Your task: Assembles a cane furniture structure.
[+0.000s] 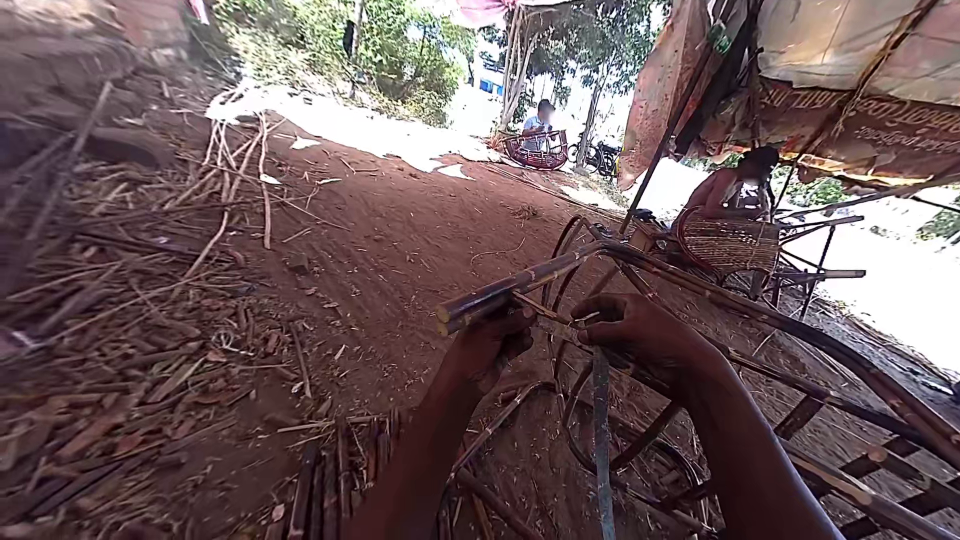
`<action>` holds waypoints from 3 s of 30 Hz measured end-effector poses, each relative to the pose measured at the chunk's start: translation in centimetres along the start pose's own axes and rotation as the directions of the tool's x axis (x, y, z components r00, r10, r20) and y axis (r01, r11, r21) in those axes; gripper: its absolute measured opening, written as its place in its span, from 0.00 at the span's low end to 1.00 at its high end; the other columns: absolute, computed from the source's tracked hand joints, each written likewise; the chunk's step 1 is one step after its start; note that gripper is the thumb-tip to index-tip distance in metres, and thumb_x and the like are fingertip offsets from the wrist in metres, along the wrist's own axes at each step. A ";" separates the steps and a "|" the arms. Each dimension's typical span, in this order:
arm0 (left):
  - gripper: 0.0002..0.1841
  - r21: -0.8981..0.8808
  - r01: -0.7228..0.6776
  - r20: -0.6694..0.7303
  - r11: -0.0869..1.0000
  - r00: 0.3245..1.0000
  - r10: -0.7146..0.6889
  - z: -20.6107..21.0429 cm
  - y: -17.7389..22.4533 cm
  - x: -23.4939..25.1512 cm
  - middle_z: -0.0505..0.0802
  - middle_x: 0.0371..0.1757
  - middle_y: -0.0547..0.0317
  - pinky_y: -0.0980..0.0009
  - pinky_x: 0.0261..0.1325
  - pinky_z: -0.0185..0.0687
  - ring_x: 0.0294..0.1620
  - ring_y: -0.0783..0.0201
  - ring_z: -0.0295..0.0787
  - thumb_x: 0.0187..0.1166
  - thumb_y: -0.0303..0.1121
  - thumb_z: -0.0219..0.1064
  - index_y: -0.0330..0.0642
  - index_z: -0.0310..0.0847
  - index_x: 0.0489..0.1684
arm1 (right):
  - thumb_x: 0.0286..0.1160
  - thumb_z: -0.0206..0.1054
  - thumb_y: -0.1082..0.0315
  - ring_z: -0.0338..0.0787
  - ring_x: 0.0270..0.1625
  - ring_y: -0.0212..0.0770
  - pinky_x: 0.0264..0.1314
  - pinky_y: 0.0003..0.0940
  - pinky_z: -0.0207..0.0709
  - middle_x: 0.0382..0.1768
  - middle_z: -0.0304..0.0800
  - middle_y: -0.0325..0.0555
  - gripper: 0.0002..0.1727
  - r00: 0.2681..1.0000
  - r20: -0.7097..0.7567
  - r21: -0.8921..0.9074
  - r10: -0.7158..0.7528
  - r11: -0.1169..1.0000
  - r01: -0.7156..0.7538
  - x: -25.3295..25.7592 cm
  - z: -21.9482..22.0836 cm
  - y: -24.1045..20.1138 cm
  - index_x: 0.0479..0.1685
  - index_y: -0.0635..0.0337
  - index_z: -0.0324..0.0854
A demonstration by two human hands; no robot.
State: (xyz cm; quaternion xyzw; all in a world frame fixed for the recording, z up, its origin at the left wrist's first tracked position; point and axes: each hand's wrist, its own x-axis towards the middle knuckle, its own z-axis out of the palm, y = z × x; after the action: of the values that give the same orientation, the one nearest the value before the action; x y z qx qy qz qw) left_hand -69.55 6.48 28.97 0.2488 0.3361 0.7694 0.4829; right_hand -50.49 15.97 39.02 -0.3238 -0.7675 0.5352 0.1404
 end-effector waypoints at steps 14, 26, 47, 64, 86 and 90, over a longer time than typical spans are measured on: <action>0.16 0.062 -0.191 0.005 0.980 0.982 0.191 1.4 -1.4 -0.3 0.92 0.37 0.49 0.73 0.33 0.86 0.28 0.65 0.86 0.63 0.16 0.80 0.36 0.86 0.47 | 0.73 0.71 0.79 0.73 0.15 0.29 0.14 0.20 0.66 0.32 0.89 0.49 0.16 1.000 0.015 0.034 -0.001 0.999 0.000 0.1 0.2 0.0 0.59 0.63 0.83; 0.25 0.066 -0.127 -0.042 0.990 0.991 0.130 2.6 -1.1 -0.5 0.90 0.42 0.49 0.67 0.43 0.90 0.35 0.61 0.90 0.63 0.15 0.78 0.38 0.75 0.58 | 0.82 0.67 0.67 0.79 0.24 0.31 0.27 0.22 0.74 0.27 0.84 0.44 0.09 0.977 -0.154 0.048 -0.149 0.986 0.158 0.3 0.5 0.8 0.50 0.64 0.88; 0.28 0.073 -0.135 -0.043 0.988 0.989 0.139 2.3 -1.4 -0.3 0.90 0.45 0.48 0.65 0.45 0.91 0.37 0.60 0.90 0.60 0.16 0.80 0.39 0.75 0.61 | 0.71 0.66 0.81 0.78 0.20 0.31 0.19 0.22 0.73 0.31 0.86 0.47 0.16 0.992 -0.089 0.002 -0.090 0.996 0.090 -0.4 0.4 0.6 0.58 0.63 0.84; 0.30 0.062 -0.132 -0.042 0.989 0.990 0.135 2.5 -1.2 0.0 0.90 0.46 0.46 0.62 0.48 0.92 0.39 0.57 0.91 0.61 0.14 0.79 0.37 0.74 0.63 | 0.85 0.59 0.73 0.74 0.21 0.31 0.23 0.24 0.69 0.22 0.78 0.41 0.13 0.941 -0.216 -0.066 -0.261 0.965 0.253 0.8 1.4 0.3 0.54 0.61 0.90; 0.26 0.134 -0.137 -0.040 0.981 0.989 0.144 2.4 -1.2 -0.1 0.91 0.43 0.49 0.65 0.47 0.91 0.38 0.60 0.90 0.63 0.17 0.79 0.38 0.76 0.61 | 0.82 0.67 0.68 0.81 0.21 0.33 0.24 0.26 0.77 0.24 0.85 0.43 0.09 0.951 -0.308 -0.046 0.008 0.999 -0.024 1.7 1.8 -0.2 0.52 0.61 0.88; 0.25 0.112 -0.126 -0.024 0.986 0.991 0.130 2.3 -1.2 -0.5 0.91 0.45 0.48 0.66 0.48 0.91 0.39 0.60 0.91 0.64 0.17 0.79 0.38 0.77 0.61 | 0.87 0.60 0.60 0.87 0.26 0.34 0.29 0.27 0.81 0.28 0.91 0.45 0.15 0.979 -0.159 0.019 0.126 0.992 -0.124 1.2 1.4 -0.4 0.43 0.62 0.88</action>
State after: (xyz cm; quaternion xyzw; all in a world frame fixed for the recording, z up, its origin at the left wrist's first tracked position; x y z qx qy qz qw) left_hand -67.00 7.03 29.57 0.2839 0.3688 0.7830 0.4126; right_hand -52.30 15.67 38.71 -0.4126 -0.7294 0.5188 0.1690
